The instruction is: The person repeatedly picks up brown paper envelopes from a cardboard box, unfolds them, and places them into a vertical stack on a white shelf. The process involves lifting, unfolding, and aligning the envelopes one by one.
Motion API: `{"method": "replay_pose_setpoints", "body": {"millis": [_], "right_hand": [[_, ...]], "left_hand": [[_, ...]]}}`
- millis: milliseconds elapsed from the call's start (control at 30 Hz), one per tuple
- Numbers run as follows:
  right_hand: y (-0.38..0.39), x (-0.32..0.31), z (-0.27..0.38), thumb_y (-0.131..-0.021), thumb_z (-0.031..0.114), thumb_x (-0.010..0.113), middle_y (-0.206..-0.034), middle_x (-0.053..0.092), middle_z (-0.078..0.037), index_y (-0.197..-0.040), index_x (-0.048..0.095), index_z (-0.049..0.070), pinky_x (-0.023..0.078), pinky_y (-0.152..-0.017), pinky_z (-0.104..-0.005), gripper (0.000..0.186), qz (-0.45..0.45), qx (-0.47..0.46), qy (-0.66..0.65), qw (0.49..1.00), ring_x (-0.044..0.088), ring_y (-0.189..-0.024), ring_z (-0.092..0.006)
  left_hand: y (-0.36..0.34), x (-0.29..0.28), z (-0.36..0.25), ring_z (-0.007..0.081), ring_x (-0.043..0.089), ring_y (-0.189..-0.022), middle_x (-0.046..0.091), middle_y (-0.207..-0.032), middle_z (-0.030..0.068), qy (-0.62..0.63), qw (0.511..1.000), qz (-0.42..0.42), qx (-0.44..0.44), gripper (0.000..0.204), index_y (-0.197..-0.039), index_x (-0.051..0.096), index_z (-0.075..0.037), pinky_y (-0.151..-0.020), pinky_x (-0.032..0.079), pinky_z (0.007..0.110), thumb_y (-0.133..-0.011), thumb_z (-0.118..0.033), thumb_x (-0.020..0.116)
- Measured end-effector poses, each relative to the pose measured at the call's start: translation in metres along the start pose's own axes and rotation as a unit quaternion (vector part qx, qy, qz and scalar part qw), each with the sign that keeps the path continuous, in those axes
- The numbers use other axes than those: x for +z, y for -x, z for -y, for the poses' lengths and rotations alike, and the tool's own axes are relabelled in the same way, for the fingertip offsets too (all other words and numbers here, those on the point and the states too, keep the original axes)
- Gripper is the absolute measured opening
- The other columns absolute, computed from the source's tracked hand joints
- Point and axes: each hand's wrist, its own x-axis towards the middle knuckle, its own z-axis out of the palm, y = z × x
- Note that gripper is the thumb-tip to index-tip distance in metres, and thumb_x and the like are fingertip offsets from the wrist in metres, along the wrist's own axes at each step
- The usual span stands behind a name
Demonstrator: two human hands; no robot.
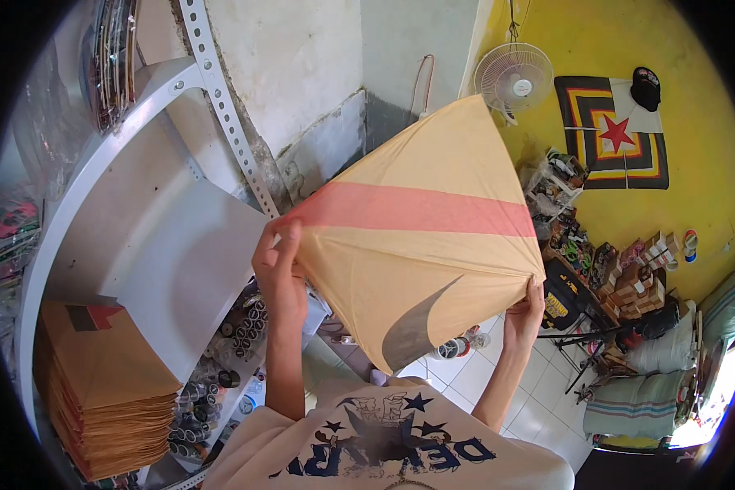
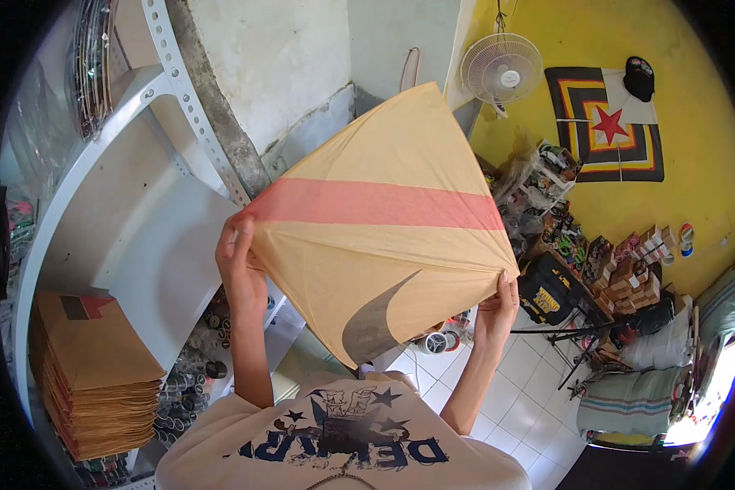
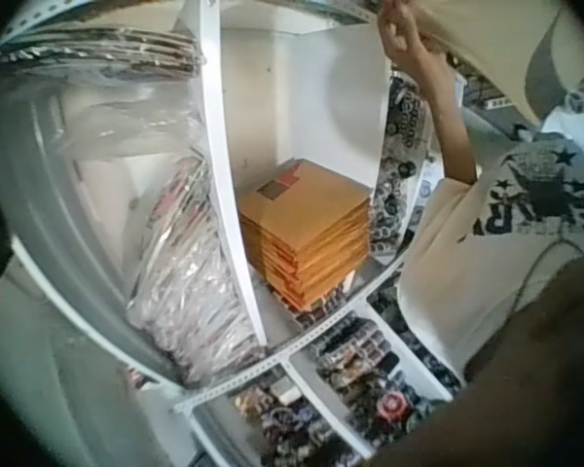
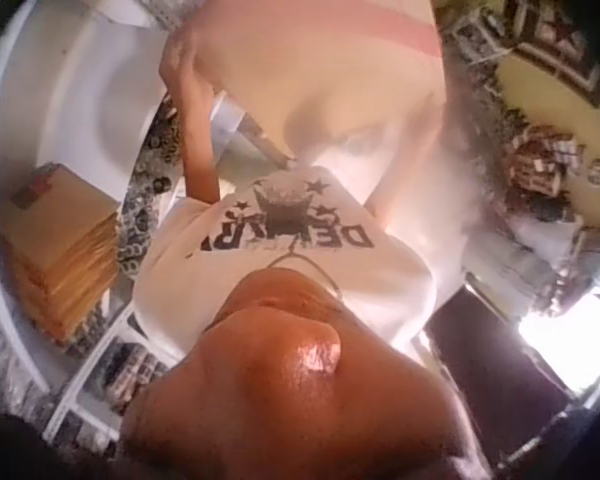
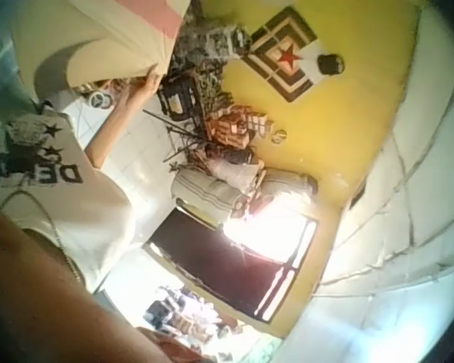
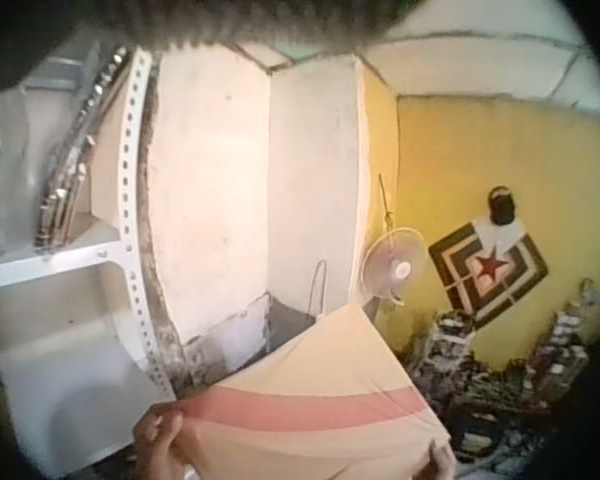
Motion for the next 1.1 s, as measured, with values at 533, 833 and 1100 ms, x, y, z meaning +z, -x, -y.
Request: {"method": "replay_pose_setpoints", "body": {"millis": [533, 833, 1100], "right_hand": [[0.004, -0.011, 0.018, -0.111, 0.018, 0.065, -0.13, 0.076, -0.007, -0.139, 0.063, 0.001, 0.058, -0.098, -0.0299, 0.033, -0.029, -0.012, -0.006, 0.999, 0.074, -0.114, -0.0132], [0.001, -0.02, 0.018, -0.112, 0.02, 0.065, -0.135, 0.074, -0.007, -0.145, 0.061, 0.001, 0.057, -0.102, -0.032, 0.039, -0.035, -0.015, 0.0, 0.999, 0.072, -0.121, -0.0137], [0.003, -0.011, 0.019, -0.112, 0.019, 0.064, -0.136, 0.074, -0.006, -0.146, 0.061, 0.003, 0.057, -0.101, -0.0311, 0.038, -0.029, -0.018, -0.005, 0.999, 0.072, -0.121, -0.0134]], "left_hand": [[0.003, 0.011, 0.017, 0.0085, 0.069, -0.088, 0.074, -0.095, -0.0009, 0.064, 0.996, 0.057, -0.029, 0.02, -0.111, 0.074, -0.001, -0.084, 0.054, 0.027, -0.105, -0.021, 0.076], [0.005, 0.007, 0.021, 0.0051, 0.067, -0.089, 0.075, -0.101, -0.0002, -0.041, 0.995, 0.092, -0.017, 0.019, -0.113, 0.074, 0.0, -0.083, 0.052, 0.025, -0.105, -0.017, 0.075], [0.008, 0.012, 0.014, 0.0049, 0.067, -0.092, 0.076, -0.105, 0.0011, -0.022, 0.996, 0.085, 0.017, 0.023, -0.122, 0.071, 0.0, -0.085, 0.051, 0.024, -0.105, -0.015, 0.075]]}}
